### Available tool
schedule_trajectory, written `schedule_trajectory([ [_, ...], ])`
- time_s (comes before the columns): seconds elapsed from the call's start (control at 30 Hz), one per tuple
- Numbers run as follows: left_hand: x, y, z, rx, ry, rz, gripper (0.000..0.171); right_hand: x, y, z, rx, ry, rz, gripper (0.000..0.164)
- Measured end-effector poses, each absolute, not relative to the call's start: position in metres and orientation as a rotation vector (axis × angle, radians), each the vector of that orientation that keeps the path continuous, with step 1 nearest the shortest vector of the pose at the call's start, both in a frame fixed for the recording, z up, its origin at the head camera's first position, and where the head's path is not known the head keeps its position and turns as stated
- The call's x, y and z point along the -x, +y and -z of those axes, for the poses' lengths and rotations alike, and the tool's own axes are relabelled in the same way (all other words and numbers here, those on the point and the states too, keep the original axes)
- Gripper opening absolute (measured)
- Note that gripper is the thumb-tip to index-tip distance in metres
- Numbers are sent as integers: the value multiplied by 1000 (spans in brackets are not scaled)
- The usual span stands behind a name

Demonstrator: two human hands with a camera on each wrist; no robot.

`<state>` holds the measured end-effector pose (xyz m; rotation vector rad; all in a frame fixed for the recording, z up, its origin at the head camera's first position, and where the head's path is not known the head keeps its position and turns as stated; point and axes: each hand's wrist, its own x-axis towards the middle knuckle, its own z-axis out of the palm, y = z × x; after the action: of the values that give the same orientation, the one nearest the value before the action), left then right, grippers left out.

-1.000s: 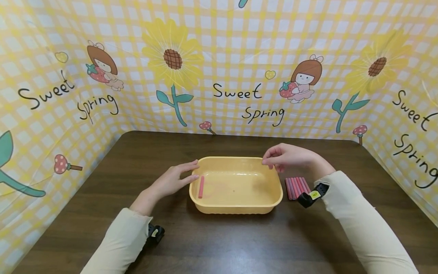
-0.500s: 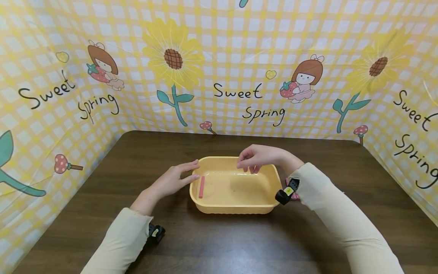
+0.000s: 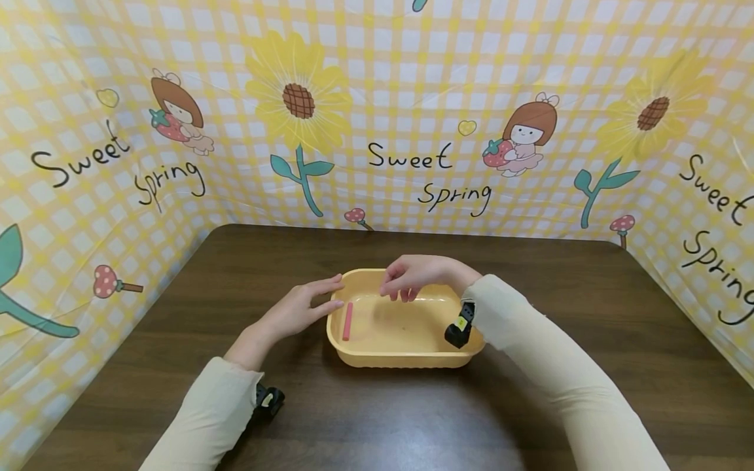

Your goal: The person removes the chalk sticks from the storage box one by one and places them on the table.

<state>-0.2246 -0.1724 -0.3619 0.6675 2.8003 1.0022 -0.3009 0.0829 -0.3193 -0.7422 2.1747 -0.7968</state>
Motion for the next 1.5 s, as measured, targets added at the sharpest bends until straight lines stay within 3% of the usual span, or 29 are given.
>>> schedule_trajectory([
  [0.23, 224, -173, 362, -651, 2797, -1000, 54, 308, 65, 334, 734, 2162, 754, 22],
  [1.5, 225, -172, 362, -733, 2839, -996, 47, 297, 9, 367, 603, 2255, 719, 34],
])
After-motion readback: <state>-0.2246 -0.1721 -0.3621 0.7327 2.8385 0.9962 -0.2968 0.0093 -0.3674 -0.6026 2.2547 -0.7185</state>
